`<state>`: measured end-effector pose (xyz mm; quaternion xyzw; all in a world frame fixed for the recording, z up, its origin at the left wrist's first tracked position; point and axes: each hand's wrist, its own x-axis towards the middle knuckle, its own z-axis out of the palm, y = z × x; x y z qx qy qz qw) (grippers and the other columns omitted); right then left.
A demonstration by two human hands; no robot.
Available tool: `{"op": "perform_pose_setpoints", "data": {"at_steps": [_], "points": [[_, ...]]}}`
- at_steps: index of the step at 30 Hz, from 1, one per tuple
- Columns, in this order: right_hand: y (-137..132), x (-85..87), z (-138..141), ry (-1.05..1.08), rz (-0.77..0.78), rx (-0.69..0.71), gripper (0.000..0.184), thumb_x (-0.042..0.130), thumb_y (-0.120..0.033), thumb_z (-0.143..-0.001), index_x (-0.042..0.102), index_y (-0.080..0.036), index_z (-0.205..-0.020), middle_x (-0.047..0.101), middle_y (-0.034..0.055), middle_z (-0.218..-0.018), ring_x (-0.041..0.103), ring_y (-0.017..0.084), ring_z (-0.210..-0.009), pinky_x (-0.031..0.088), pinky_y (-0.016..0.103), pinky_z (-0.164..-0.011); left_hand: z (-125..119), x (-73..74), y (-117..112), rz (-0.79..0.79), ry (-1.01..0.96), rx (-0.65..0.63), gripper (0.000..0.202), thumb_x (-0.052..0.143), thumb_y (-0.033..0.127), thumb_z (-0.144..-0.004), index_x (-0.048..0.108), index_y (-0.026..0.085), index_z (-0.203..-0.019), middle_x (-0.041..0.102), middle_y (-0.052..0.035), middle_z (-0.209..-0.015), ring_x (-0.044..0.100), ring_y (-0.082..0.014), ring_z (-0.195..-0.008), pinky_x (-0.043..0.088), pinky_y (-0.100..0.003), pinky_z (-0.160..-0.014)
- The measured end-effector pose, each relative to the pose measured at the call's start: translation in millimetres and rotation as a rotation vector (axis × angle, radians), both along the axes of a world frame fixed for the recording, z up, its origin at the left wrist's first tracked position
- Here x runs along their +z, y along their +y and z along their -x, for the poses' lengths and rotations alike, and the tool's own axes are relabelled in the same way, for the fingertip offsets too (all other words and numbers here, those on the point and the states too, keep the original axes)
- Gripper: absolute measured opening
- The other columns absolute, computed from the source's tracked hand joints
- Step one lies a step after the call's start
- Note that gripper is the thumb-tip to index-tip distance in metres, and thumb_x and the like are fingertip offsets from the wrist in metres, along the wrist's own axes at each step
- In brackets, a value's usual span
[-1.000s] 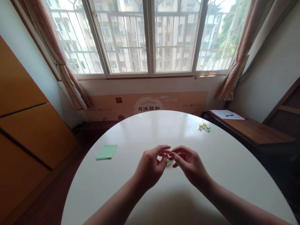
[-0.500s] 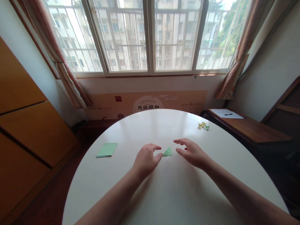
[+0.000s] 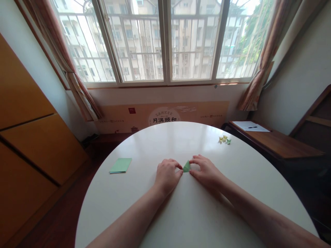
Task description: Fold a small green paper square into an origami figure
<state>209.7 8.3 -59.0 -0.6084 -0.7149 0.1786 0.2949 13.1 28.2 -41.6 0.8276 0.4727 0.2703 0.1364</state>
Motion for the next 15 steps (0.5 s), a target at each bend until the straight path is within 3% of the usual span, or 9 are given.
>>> {"op": "perform_pose_setpoints", "data": {"at_steps": [6, 10, 15], "points": [[-3.0, 7.8, 5.1, 0.211, -0.048, 0.029, 0.013, 0.064, -0.026, -0.079, 0.076, -0.021, -0.08, 0.07, 0.0123, -0.117, 0.058, 0.032, -0.121, 0.037, 0.045, -0.106, 3.3, 0.6, 0.0, 0.022, -0.109, -0.041, 0.013, 0.067, 0.013, -0.075, 0.077, 0.021, -0.076, 0.075, -0.0073, -0.09, 0.065, -0.0262, -0.091, 0.046, -0.039, -0.09], [-4.6, 11.3, 6.2, 0.432, -0.022, 0.103, 0.015, 0.065, -0.033, -0.082, 0.073, -0.021, -0.081, 0.073, 0.01, -0.102, 0.065, 0.03, -0.104, 0.044, 0.045, -0.099, 9.3, 8.5, -3.1, 0.061, -0.219, -0.13, 0.008, 0.069, 0.015, -0.077, 0.076, 0.02, -0.079, 0.075, -0.0065, -0.091, 0.067, -0.0242, -0.091, 0.048, -0.037, -0.091], [-14.6, 21.3, 16.0, 0.734, 0.102, 0.209, 0.024, 0.065, -0.043, -0.085, 0.067, -0.02, -0.088, 0.07, 0.0059, -0.082, 0.069, 0.024, -0.08, 0.056, 0.04, -0.074, 14.1, 25.1, -12.4, 0.172, -0.378, -0.199, 0.019, 0.06, 0.03, -0.089, 0.072, 0.016, -0.085, 0.072, -0.0046, -0.073, 0.066, -0.0169, -0.068, 0.052, -0.027, -0.064]]}}
